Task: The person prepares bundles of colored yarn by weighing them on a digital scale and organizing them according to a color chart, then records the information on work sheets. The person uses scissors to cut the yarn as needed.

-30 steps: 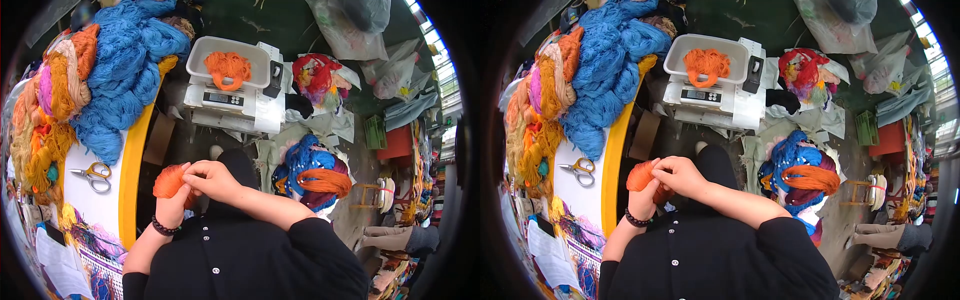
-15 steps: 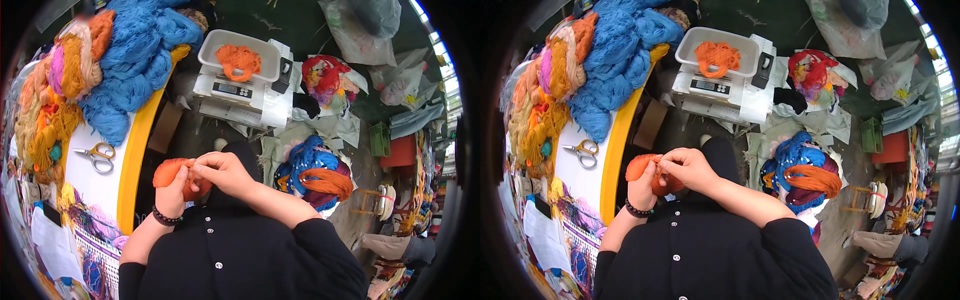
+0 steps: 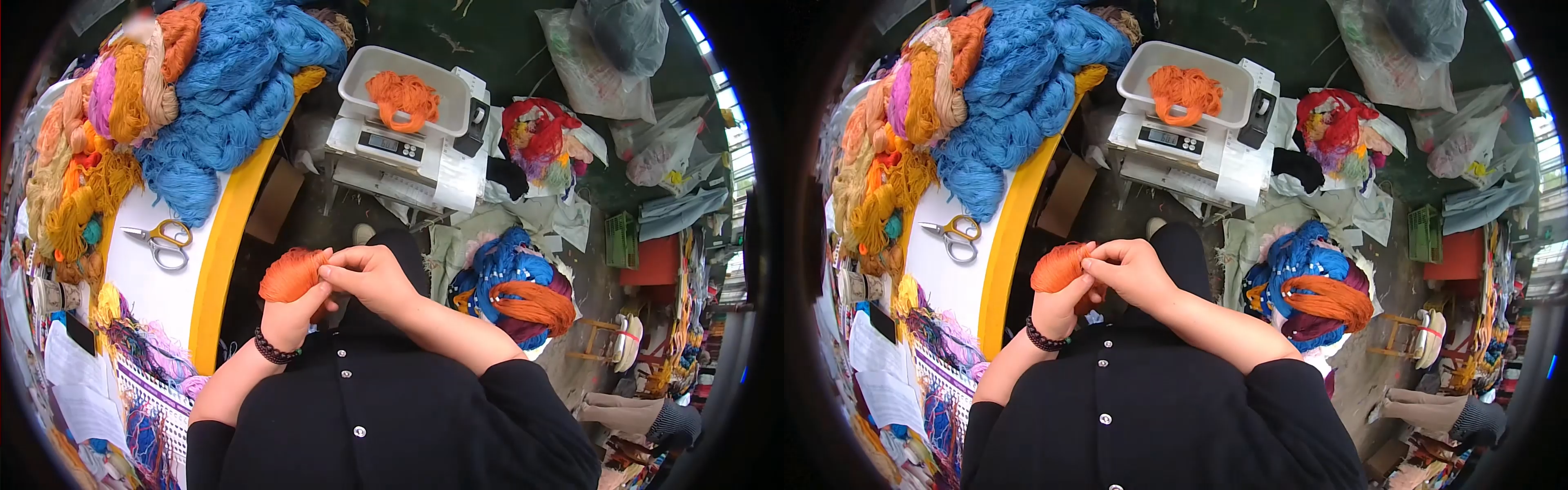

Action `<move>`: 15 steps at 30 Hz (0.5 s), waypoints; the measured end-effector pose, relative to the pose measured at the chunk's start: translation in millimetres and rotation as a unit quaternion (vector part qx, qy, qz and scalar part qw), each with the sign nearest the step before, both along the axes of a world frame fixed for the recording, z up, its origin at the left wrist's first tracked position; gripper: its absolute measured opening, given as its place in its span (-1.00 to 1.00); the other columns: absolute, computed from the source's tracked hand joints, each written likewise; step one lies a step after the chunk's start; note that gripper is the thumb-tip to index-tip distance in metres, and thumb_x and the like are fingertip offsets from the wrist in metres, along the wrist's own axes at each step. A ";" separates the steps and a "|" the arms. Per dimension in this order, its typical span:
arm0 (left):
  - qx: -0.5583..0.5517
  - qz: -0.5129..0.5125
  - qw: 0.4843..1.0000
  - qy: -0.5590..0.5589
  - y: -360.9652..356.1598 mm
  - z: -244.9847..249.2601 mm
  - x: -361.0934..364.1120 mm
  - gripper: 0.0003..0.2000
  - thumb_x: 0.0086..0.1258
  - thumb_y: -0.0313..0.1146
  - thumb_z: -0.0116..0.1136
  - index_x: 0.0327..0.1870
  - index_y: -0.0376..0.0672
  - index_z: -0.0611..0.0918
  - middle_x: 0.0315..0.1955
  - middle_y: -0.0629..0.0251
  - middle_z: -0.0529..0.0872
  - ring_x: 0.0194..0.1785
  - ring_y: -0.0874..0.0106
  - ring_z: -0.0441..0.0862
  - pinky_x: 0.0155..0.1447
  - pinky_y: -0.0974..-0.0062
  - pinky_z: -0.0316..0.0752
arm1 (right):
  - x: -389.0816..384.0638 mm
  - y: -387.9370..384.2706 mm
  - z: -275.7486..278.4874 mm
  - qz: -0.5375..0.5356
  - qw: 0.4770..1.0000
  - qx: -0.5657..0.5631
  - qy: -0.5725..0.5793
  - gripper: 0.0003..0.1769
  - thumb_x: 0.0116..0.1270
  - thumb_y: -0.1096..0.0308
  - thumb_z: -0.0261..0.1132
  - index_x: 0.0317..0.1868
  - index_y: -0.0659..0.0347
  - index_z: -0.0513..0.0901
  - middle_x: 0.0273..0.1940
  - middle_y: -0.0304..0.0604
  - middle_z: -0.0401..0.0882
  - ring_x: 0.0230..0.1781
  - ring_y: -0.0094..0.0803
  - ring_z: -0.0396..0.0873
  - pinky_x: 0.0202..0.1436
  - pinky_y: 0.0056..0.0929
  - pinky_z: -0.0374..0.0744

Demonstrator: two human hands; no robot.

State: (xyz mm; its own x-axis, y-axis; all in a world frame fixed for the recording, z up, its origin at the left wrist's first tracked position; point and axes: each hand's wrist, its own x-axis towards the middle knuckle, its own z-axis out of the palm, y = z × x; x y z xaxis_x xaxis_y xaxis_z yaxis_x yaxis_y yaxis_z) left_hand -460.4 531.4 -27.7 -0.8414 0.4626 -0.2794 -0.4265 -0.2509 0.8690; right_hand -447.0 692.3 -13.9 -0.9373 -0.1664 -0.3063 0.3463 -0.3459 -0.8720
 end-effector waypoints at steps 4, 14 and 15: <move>0.070 0.012 0.996 -0.048 -5.9 -13.2 -4.8 -0.71 0.45 -0.36 0.07 0.13 -0.26 0.54 -0.22 0.31 0.66 -0.28 0.54 0.59 -0.13 0.59 0.52 | -0.5 -1.1 2.6 -0.026 0.999 -0.021 -0.007 -0.83 0.34 0.40 0.25 -0.27 0.39 0.64 -0.40 -0.21 0.64 -0.44 -0.57 0.57 -0.35 -0.58 0.54; 0.328 0.111 0.862 -0.372 -74.6 -140.2 -29.1 -0.84 0.54 -0.26 -0.13 -0.29 -0.04 0.45 -0.68 0.64 0.27 -0.57 0.72 0.36 0.14 0.40 0.42 | -27.1 123.0 258.6 -0.006 0.724 0.605 0.330 -0.79 0.19 0.32 0.33 -0.17 0.17 0.65 -0.39 -0.32 0.62 -0.36 -0.51 0.57 -0.33 -0.51 0.52; 0.278 0.158 0.865 -0.386 -82.0 -163.7 -24.3 -0.84 0.52 -0.27 -0.09 -0.34 0.00 0.44 -0.70 0.64 0.25 -0.61 0.69 0.30 0.04 0.46 0.40 | -26.9 143.6 284.4 -0.029 0.575 0.715 0.397 -0.78 0.14 0.32 0.35 -0.19 0.15 0.64 -0.42 -0.33 0.61 -0.39 -0.46 0.57 -0.37 -0.46 0.51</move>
State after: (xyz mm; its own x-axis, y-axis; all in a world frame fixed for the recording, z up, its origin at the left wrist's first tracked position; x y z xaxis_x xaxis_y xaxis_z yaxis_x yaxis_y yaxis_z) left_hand -484.7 449.4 -191.4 -0.6129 0.4864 -0.6227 -0.6594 -0.7491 0.0639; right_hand -474.0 835.9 270.5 -0.8671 -0.2376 0.4378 -0.3329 0.9302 -0.1546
